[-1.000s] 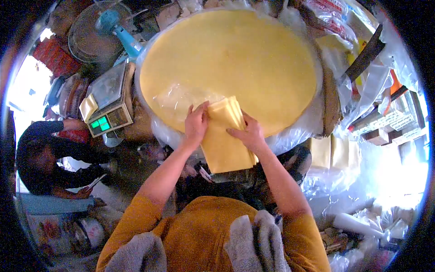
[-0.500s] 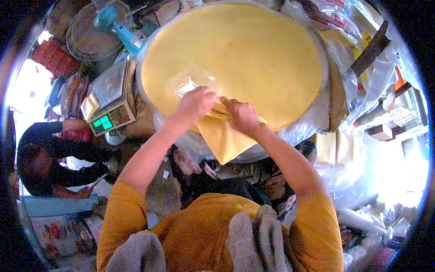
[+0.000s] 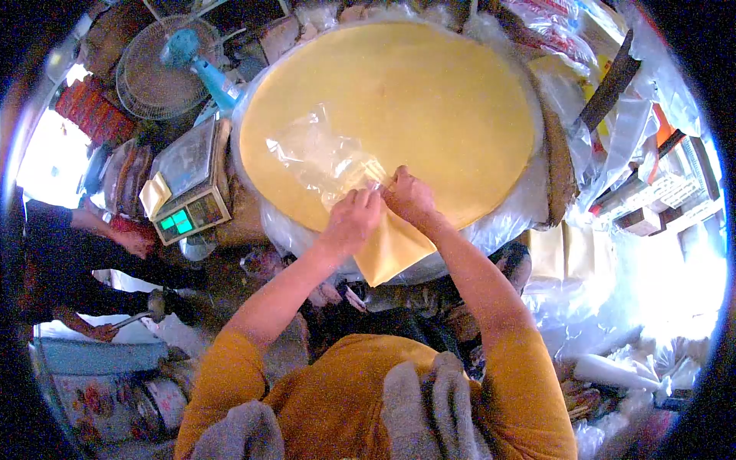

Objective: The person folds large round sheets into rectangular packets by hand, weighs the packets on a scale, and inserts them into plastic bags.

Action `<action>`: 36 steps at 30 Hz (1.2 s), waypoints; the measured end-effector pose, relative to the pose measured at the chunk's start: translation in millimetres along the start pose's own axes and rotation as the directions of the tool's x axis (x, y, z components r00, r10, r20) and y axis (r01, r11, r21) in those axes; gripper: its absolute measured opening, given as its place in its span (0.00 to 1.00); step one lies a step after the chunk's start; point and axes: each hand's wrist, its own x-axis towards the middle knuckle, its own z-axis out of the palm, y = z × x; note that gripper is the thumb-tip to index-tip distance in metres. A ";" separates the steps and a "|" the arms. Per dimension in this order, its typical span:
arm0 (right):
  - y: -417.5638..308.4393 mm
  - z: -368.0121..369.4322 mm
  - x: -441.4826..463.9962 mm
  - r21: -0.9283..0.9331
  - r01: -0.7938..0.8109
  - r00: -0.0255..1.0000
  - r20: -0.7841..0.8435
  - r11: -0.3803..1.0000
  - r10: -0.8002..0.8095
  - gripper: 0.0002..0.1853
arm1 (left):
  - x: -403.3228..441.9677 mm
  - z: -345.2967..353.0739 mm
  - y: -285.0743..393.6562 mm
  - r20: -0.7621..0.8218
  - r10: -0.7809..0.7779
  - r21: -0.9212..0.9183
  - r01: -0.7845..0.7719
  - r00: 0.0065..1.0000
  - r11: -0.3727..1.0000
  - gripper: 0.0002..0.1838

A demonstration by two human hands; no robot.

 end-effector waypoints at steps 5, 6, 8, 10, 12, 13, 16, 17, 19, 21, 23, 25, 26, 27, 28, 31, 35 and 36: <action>-19.8 -27.5 -23.7 0.037 -0.052 0.998 0.030 0.998 0.051 0.32 | -39.3 27.1 -19.4 0.144 -0.219 -0.371 0.258 0.965 0.892 0.14; -19.6 -26.9 -25.0 0.039 -0.043 0.999 0.024 0.998 0.042 0.32 | -40.4 26.8 -20.7 0.109 -0.262 -0.361 0.284 0.959 0.888 0.16; -18.3 -26.3 -27.1 0.042 -0.025 1.000 0.011 0.999 0.025 0.32 | -41.2 27.1 -22.0 0.035 -0.346 -0.347 0.336 0.938 0.876 0.21; -29.7 -43.4 -34.7 0.111 -0.052 0.998 0.031 0.992 0.049 0.30 | -36.4 13.5 -15.0 -0.209 -0.555 -0.364 0.463 0.805 0.808 0.27; -40.0 -60.3 -41.8 0.215 -0.041 0.999 0.007 0.976 0.040 0.29 | -31.0 14.9 -15.8 -0.109 -0.746 -0.695 0.486 0.657 0.530 0.31; -43.6 -67.4 -43.3 0.283 -0.009 0.999 -0.031 0.959 0.019 0.28 | -30.2 23.2 -21.4 0.129 -0.762 -0.884 0.421 0.635 0.201 0.33; -38.9 -80.2 -33.2 0.521 0.231 0.968 -0.211 0.822 -0.137 0.28 | -6.4 10.1 -38.8 0.435 -0.493 -0.889 0.273 0.753 -0.367 0.34; -33.2 -83.2 -27.6 0.589 0.330 0.939 -0.285 0.738 -0.192 0.28 | 10.2 -10.7 -38.3 0.370 -0.492 -0.914 0.215 0.788 -0.344 0.32; -11.8 -91.5 -12.7 0.649 0.452 0.892 -0.321 0.612 -0.318 0.30 | 36.8 -33.7 -37.8 0.220 -0.509 -0.962 0.100 0.832 -0.253 0.26; 5.2 -103.7 -8.9 0.682 0.415 0.904 -0.238 0.602 -0.354 0.33 | 49.4 -28.1 -49.7 0.312 -0.434 -0.950 0.275 0.845 -0.147 0.30; 28.7 -91.7 -2.3 0.726 0.295 0.943 -0.116 0.621 -0.312 0.34 | 51.4 -12.0 -51.9 0.365 -0.400 -0.922 0.387 0.841 -0.028 0.31; 65.2 -60.7 5.7 0.704 0.251 0.958 -0.084 0.665 -0.273 0.36 | 48.9 17.8 -49.8 0.367 -0.397 -0.895 0.436 0.841 0.097 0.29; 68.0 -56.9 -1.8 0.570 0.248 0.961 -0.044 0.784 -0.272 0.36 | 48.3 18.0 -47.5 0.397 -0.358 -0.895 0.442 0.845 0.052 0.30; 67.0 -53.0 -7.4 0.582 0.205 0.972 -0.028 0.787 -0.232 0.36 | 45.4 16.3 -46.4 0.422 -0.318 -0.894 0.447 0.849 0.009 0.30; 66.2 -48.5 -13.2 0.596 0.155 0.982 -0.003 0.788 -0.190 0.36 | 39.1 14.5 -46.8 0.451 -0.280 -0.887 0.460 0.847 -0.038 0.30; 88.0 -34.0 -8.0 0.207 0.503 0.864 -0.122 0.839 -0.488 0.34 | 1.8 50.4 -45.9 0.336 -0.257 -0.857 0.408 0.906 0.316 0.31; 123.8 2.8 13.7 0.412 0.374 0.921 -0.060 0.831 -0.384 0.31 | -7.0 75.2 -36.7 0.454 -0.362 -0.767 0.564 0.814 0.307 0.29; 121.0 0.8 13.6 0.221 0.433 0.901 -0.081 0.874 -0.426 0.32 | -8.2 82.1 -38.8 0.421 -0.348 -0.772 0.533 0.837 0.348 0.28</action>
